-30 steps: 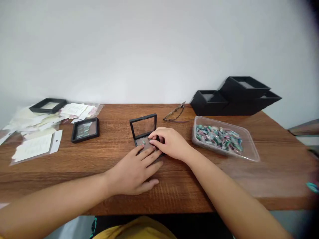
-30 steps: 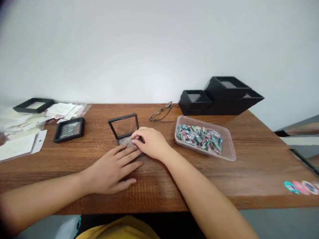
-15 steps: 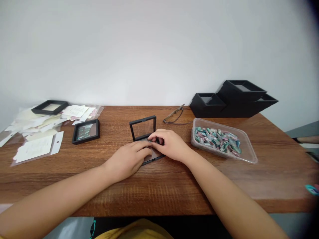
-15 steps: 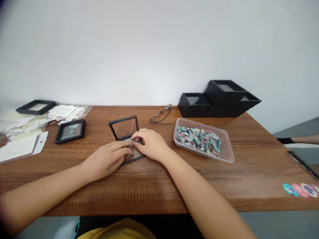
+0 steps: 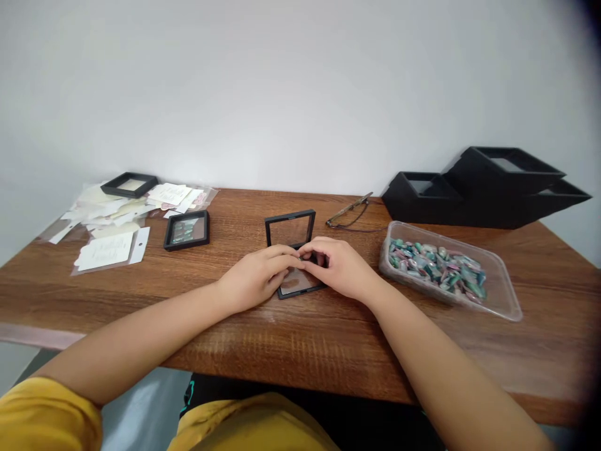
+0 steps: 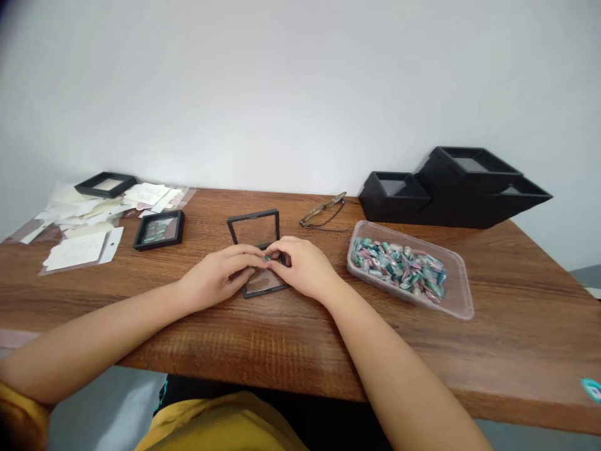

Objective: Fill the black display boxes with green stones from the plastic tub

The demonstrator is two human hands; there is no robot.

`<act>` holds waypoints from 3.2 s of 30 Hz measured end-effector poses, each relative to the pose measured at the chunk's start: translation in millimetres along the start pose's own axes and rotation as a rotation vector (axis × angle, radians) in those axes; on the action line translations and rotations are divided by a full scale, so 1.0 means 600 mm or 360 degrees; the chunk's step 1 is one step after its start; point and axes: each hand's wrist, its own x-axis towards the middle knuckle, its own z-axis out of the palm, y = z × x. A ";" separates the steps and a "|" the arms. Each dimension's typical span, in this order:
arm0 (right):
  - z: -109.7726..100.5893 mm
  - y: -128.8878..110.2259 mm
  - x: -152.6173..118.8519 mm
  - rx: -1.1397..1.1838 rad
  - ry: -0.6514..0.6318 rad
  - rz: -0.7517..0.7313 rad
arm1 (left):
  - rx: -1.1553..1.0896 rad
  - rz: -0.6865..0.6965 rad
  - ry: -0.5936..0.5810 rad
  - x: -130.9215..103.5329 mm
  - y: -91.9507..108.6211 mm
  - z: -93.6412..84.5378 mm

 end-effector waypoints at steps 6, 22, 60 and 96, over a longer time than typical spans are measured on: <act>0.000 -0.001 -0.002 -0.0002 0.0002 0.0002 | -0.0025 0.0007 0.0021 0.003 0.000 -0.004; -0.006 -0.005 -0.004 0.0016 -0.0018 -0.0026 | -0.0162 -0.0024 -0.0159 0.005 0.006 -0.022; 0.001 0.000 -0.003 -0.0083 0.0014 -0.0088 | 0.0870 -0.0258 -0.0248 0.003 0.022 -0.036; -0.001 0.000 -0.003 -0.0058 -0.0035 -0.0068 | 0.0676 -0.0702 -0.0501 0.012 0.035 -0.030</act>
